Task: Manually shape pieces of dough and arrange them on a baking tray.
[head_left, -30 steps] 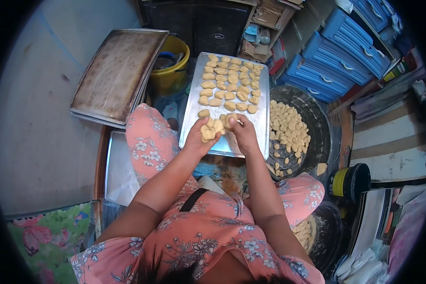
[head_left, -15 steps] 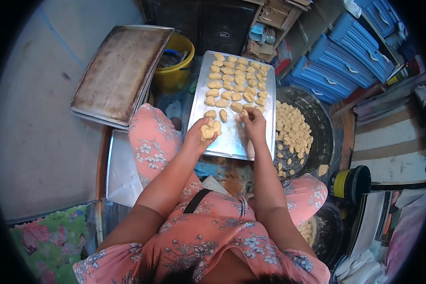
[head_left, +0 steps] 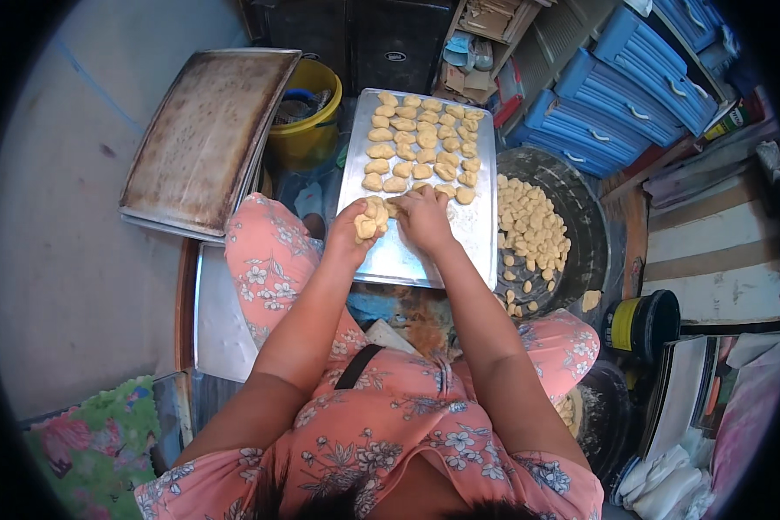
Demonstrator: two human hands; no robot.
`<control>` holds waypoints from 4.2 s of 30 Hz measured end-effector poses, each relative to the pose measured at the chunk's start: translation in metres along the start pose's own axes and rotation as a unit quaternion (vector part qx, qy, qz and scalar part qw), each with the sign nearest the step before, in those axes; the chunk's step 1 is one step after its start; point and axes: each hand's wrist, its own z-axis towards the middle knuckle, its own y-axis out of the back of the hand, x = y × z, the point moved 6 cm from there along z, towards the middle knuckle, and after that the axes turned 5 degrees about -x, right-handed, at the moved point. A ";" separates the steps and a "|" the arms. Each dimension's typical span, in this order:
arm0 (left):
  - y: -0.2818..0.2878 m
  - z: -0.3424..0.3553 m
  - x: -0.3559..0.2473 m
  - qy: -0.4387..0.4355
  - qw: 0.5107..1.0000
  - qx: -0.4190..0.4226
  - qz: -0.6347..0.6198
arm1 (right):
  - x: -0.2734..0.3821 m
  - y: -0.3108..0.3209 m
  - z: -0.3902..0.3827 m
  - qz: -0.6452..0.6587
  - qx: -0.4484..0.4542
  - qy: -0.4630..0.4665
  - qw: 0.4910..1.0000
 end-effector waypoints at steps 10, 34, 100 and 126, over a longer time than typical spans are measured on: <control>-0.014 -0.021 -0.002 0.014 0.999 -0.030 0.012 | -0.036 0.009 -0.023 0.106 -0.020 -0.128 0.986; -0.038 -0.033 0.027 0.074 0.990 0.115 -0.032 | -0.017 0.059 -0.038 0.297 -0.112 -0.101 0.943; -0.030 -0.062 -0.002 -0.011 0.986 0.058 0.153 | -0.026 0.055 -0.064 0.324 -0.116 -0.260 0.902; -0.118 -0.054 0.075 -0.508 0.427 0.162 0.730 | -0.078 0.065 -0.098 0.089 -0.072 -0.183 0.976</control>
